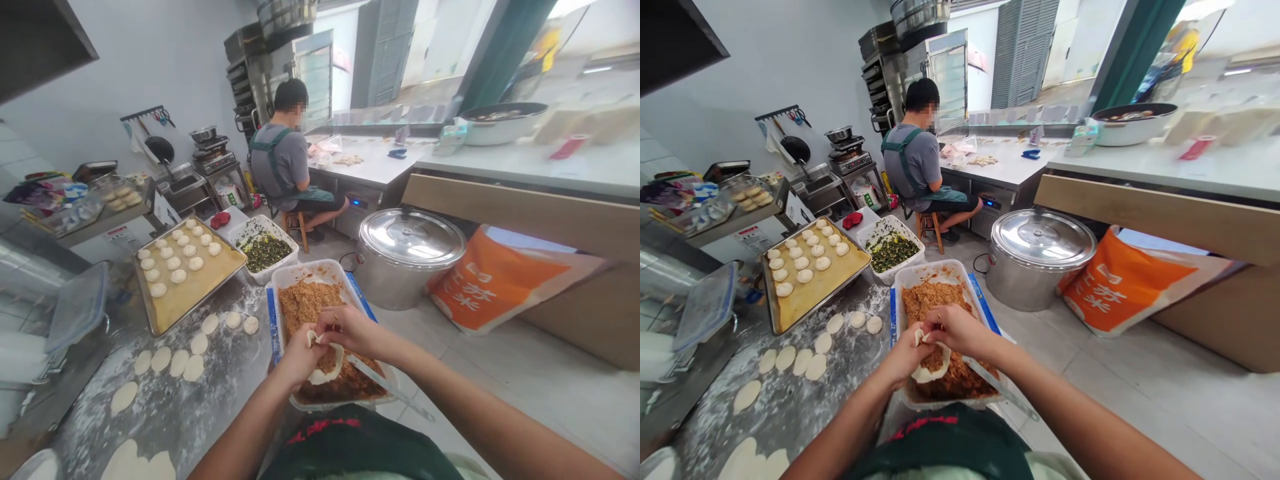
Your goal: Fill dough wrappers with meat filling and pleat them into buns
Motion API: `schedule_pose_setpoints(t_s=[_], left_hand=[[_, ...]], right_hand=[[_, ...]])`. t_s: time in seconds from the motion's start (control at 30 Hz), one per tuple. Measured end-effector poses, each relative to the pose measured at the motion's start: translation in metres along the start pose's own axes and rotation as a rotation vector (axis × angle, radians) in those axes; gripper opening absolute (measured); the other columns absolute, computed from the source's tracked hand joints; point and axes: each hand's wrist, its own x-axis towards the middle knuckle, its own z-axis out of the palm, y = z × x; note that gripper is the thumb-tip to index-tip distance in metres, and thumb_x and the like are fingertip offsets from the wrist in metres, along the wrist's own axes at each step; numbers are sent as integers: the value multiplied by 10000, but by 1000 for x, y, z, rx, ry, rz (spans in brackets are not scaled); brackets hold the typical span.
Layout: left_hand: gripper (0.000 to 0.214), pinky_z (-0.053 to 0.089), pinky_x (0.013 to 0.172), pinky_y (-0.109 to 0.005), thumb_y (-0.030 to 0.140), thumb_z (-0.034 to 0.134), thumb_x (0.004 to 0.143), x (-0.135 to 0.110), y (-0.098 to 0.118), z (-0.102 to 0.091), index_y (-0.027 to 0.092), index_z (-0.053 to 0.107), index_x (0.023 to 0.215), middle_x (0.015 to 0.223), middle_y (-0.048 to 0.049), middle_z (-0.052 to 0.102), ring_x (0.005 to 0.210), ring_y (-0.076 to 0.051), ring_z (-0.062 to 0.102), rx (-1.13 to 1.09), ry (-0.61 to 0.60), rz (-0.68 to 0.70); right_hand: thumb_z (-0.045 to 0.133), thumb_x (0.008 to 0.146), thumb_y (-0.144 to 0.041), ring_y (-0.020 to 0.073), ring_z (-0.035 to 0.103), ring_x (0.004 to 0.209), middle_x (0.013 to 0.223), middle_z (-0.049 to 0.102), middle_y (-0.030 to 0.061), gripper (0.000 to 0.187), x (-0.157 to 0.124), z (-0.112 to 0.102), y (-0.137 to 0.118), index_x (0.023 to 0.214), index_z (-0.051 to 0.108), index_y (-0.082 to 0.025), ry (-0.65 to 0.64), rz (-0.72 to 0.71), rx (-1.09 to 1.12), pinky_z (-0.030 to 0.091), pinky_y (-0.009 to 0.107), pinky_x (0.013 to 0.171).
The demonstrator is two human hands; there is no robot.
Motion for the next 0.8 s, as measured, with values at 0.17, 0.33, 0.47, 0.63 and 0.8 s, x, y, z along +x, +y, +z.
schedule_pose_setpoints(t_s=[0.17,0.33,0.47,0.63,0.8], left_hand=[[402,396,722,-263,117,618,608,5,12,-10,148,481,985,878,-41,575,806,-163,521,-9,-5,21],[442,442,653,-296,343,584,721,0,19,-17,179,454,1110,986,-91,573,830,-203,560,-502,-129,-146],[437,429,583,-251,324,611,698,0,9,-9,163,475,1081,925,-84,582,779,-187,563,-539,44,-128],[343,420,621,-258,267,584,689,7,-5,-4,172,531,1014,862,-46,595,756,-172,550,-334,43,-98],[265,396,714,-269,162,536,657,12,-9,-8,146,595,916,818,-37,606,767,-161,528,-131,21,16]], right_hand=[[583,722,-218,107,482,640,701,544,-1,66,7,0,6,753,581,-159,-7,7,36,343,214,584],[484,799,-369,109,473,601,663,532,6,240,8,8,24,764,560,-143,237,148,287,359,218,548],[485,799,-366,122,496,641,715,552,23,235,3,12,26,806,568,-146,200,125,227,379,231,585],[471,805,-230,129,509,715,765,565,33,128,1,9,18,782,578,-163,78,-23,-68,365,238,652],[563,727,-203,118,513,627,711,590,10,121,6,7,20,840,586,-165,33,130,-5,359,222,579]])
